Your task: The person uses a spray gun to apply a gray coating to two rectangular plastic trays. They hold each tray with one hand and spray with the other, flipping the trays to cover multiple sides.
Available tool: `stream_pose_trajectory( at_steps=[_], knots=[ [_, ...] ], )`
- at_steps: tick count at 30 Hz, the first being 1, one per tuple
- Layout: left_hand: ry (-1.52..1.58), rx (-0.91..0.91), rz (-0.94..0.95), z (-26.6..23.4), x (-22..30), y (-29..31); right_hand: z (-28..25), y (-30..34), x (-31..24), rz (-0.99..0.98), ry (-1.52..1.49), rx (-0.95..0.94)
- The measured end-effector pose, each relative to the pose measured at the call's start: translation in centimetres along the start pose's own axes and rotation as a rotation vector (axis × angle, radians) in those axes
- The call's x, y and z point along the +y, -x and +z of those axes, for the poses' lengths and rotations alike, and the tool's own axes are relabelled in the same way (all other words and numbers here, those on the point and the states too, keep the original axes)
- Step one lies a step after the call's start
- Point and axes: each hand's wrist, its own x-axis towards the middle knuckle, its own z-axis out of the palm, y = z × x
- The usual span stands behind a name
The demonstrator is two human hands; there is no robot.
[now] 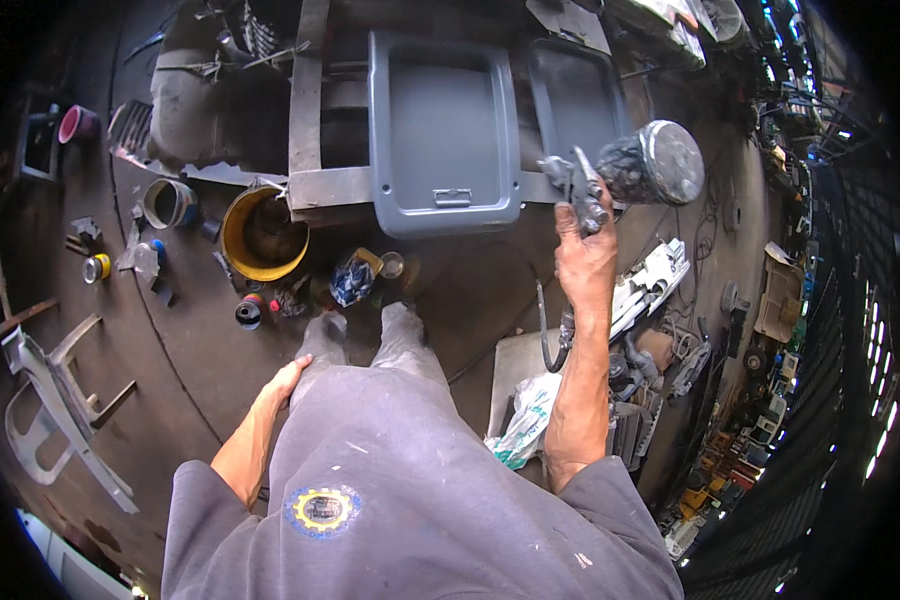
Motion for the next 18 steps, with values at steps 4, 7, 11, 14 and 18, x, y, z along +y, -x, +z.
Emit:
stream_pose_trajectory(
  at_steps=[4,7,11,14,18],
  knots=[
    [-0.031,0.049,0.041,-0.6,-0.3,0.2,0.2,1.2,-0.6,0.017,0.080,0.005],
    [-0.034,0.035,0.047,-1.2,-0.6,-0.2,1.4,2.5,-1.1,-0.014,0.078,-0.064],
    [-0.099,0.108,0.036,0.0,0.9,3.0,2.6,4.4,-2.9,-0.058,0.033,-0.140],
    [-0.108,0.082,0.041,-0.1,0.8,3.8,2.1,4.9,-2.5,-0.106,0.043,-0.166],
    [-0.115,0.108,0.031,-0.4,0.4,4.0,0.8,5.4,-0.9,-0.033,0.128,-0.039]
  ],
)
